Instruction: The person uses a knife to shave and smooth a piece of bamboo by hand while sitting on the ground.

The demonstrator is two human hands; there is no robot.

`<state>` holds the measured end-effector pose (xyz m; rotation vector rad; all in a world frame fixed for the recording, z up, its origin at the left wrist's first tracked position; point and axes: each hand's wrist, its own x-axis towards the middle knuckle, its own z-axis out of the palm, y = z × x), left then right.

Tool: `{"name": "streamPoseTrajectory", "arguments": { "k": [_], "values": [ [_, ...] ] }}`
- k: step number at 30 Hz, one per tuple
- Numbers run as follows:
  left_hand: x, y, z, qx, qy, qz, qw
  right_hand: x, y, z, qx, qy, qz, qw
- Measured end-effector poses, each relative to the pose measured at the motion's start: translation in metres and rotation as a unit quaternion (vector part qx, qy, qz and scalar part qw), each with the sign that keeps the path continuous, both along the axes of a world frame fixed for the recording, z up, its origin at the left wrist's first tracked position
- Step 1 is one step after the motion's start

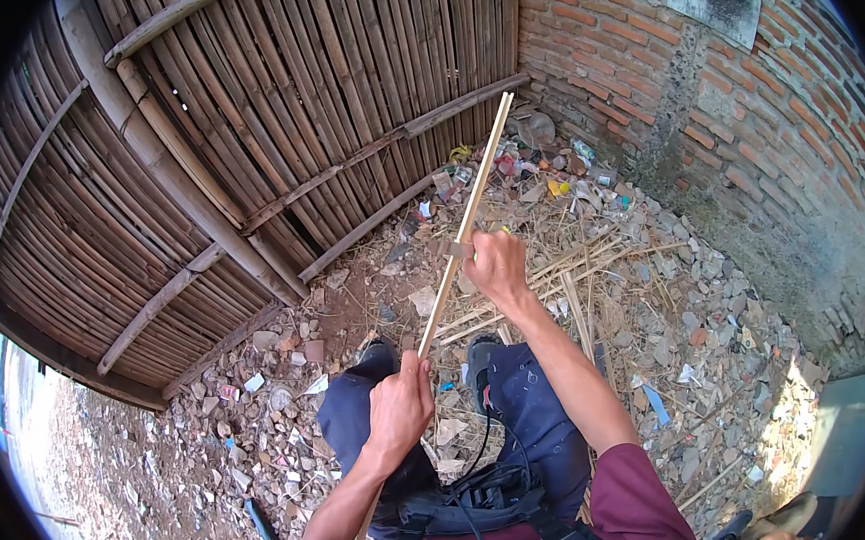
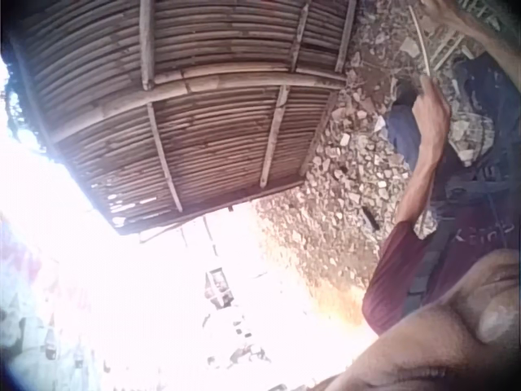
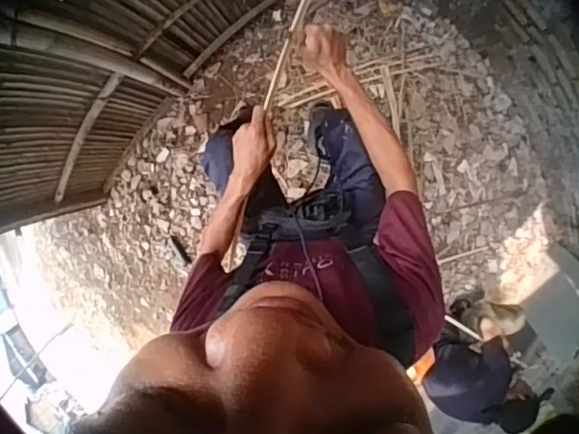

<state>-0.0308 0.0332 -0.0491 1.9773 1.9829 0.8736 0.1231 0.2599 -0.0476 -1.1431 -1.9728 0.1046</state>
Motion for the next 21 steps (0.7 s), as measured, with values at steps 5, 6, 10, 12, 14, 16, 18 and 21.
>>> {"name": "streamPoseTrajectory", "arguments": {
  "k": [5,6,10,12,14,16,18,21],
  "values": [
    [0.000,-0.013,0.001,-0.012,0.005,-0.004,1.000,0.005,0.009,-0.011,0.029,0.015,0.010,0.999],
    [-0.001,-0.015,0.001,-0.012,0.004,-0.004,1.000,0.004,0.009,-0.012,0.017,0.014,0.011,1.000],
    [-0.005,-0.022,0.003,-0.002,0.015,0.001,1.000,0.000,0.016,-0.021,0.028,-0.005,0.006,1.000],
    [-0.008,-0.026,0.005,0.001,0.021,0.006,1.000,-0.003,0.016,-0.022,0.041,-0.018,0.007,0.999],
    [-0.012,-0.031,0.005,-0.015,0.011,0.023,1.000,-0.007,0.016,-0.019,0.032,-0.018,0.006,0.999],
    [-0.014,-0.038,0.005,-0.022,0.014,0.024,0.999,-0.008,0.019,-0.019,0.024,-0.018,0.004,1.000],
    [-0.017,-0.048,0.002,-0.031,0.017,0.023,0.999,-0.003,0.032,-0.018,0.010,0.068,-0.032,0.997],
    [-0.018,-0.077,-0.007,-0.037,0.019,0.002,0.999,0.027,0.076,-0.042,0.072,0.059,-0.109,0.990]
  ]
}}
